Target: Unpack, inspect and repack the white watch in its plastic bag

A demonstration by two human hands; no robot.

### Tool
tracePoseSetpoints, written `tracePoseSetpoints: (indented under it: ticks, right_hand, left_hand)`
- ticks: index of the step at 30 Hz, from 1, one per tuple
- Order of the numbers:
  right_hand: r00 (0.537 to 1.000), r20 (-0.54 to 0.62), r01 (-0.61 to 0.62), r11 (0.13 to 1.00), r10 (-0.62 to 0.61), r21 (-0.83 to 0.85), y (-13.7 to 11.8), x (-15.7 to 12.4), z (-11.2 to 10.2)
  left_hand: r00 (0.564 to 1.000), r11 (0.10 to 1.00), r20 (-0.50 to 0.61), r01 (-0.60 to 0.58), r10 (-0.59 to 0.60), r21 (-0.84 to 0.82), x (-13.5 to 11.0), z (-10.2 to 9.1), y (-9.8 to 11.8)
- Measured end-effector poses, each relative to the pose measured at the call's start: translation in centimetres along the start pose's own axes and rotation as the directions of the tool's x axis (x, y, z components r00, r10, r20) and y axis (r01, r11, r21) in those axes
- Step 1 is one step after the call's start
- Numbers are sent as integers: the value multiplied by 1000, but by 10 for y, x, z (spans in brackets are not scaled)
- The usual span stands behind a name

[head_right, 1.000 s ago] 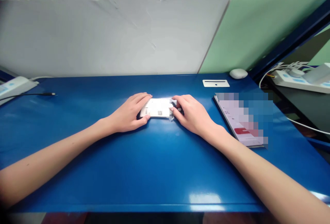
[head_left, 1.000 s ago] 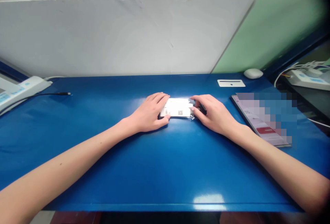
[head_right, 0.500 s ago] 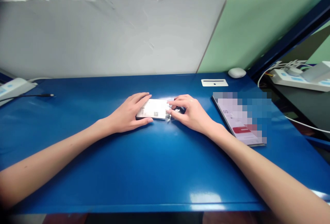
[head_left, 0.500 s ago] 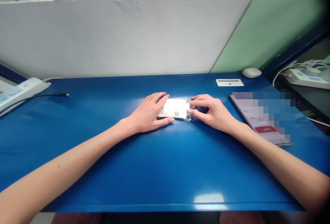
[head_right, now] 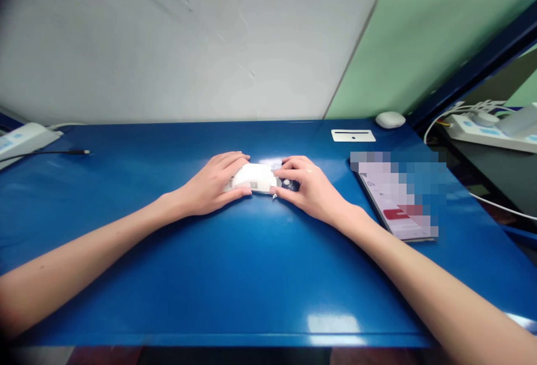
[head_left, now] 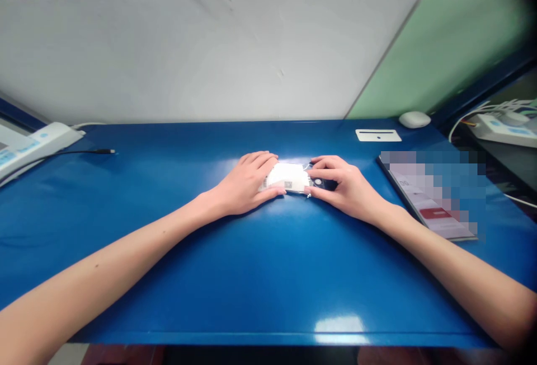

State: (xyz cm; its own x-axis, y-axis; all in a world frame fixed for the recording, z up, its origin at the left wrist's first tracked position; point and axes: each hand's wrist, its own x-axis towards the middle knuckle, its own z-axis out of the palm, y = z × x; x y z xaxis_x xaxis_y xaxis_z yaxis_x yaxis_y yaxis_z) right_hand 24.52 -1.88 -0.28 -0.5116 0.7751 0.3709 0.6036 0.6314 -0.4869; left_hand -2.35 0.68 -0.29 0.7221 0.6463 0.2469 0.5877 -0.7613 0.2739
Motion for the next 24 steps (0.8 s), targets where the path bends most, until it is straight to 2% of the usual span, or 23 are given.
tracePoseSetpoints:
  ticks: [4,15,24]
  right_hand:
    - [999,4,44,999,-44,-16,-2,0,0]
    - [999,24,35,990,-32,-139,0,1,-3]
    - [995,89,-45,993,55,-111,4,0,-18]
  left_hand:
    - [1000,1000,-21,-6,6,-7,0,-1,1]
    - [999,1000,-50,21,-21,9,0,0,3]
    - [998,1000,-61,29,-29,-4,-1,0,4]
